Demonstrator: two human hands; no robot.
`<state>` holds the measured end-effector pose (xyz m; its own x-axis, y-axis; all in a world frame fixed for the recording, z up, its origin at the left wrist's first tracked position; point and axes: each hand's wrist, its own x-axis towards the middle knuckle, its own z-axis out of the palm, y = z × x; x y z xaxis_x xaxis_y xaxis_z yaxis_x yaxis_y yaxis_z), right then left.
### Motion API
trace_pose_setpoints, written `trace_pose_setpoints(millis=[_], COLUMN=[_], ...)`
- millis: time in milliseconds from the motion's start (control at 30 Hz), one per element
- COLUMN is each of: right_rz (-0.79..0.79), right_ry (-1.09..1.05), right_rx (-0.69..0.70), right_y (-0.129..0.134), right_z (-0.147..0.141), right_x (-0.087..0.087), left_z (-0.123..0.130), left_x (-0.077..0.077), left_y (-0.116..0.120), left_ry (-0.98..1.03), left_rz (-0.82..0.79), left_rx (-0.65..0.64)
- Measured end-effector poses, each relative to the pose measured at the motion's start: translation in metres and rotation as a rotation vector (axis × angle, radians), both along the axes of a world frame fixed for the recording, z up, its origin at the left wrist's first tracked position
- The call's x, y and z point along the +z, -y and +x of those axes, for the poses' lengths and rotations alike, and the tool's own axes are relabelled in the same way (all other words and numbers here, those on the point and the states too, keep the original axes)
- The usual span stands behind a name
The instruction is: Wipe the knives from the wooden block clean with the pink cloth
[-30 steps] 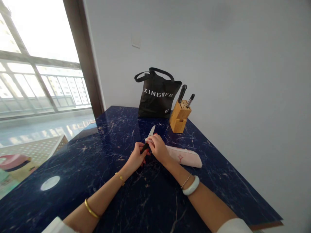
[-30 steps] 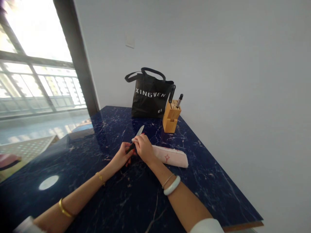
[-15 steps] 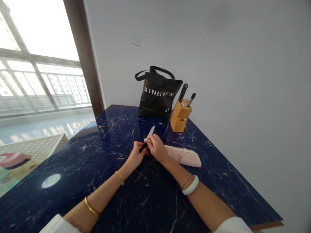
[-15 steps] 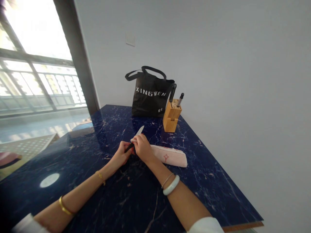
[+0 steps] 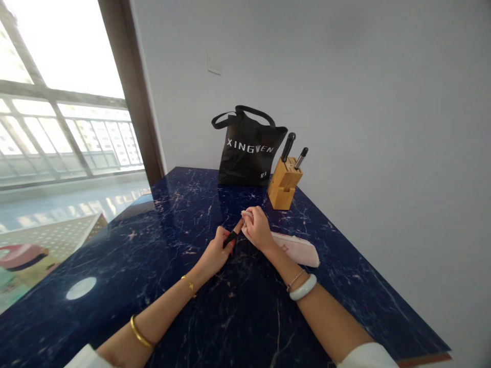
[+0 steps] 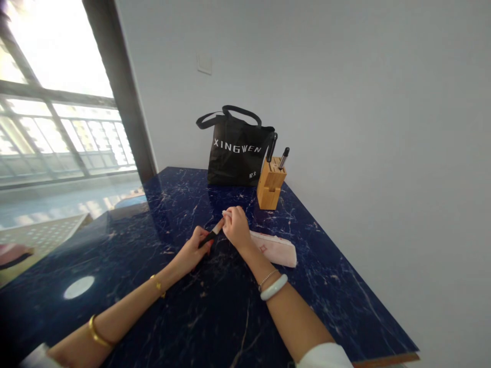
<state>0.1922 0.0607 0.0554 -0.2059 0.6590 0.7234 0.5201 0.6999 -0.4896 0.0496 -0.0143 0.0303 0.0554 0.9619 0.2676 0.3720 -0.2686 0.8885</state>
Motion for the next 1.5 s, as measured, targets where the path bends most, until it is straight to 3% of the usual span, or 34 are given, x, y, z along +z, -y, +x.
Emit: trace_pose_setpoints(millis=[167,300,400,567,733,867,1100,1300,1500], right_rz=[-0.079,-0.096,-0.022,0.026,0.009,-0.003,-0.027,-0.073,-0.068], right_ry=[-0.186,-0.264,-0.198,0.030,0.062,0.110,0.012,0.103,0.210], right_rx=[-0.123,-0.133,-0.062,0.162,0.200,0.256,0.146,0.298,0.433], right_y=[-0.014,-0.011,-0.001,0.018,0.027,0.031,0.027,0.040,0.058], right_z=[0.016,0.017,0.009,-0.014,-0.024,-0.026,-0.026,-0.033,-0.041], right_x=[-0.003,-0.003,0.001,0.003,0.000,0.000,0.002,0.005,0.005], left_z=[0.002,-0.001,-0.004,-0.003,-0.001,-0.002,0.002,-0.002,-0.012], left_x=[0.000,0.000,0.004,0.011,0.011,0.012,0.010,0.022,0.030], left_y=[-0.001,-0.008,-0.009,-0.007,-0.008,-0.008,-0.009,-0.009,-0.008], left_ry=[0.044,0.311,0.540,0.736,0.920,0.966,0.951,1.109,1.105], left_rz=[-0.045,-0.160,-0.226,-0.257,-0.234,-0.202,-0.204,-0.232,-0.244], left_rx=[-0.053,-0.075,-0.077,-0.016,-0.037,-0.072,-0.145,-0.055,-0.026])
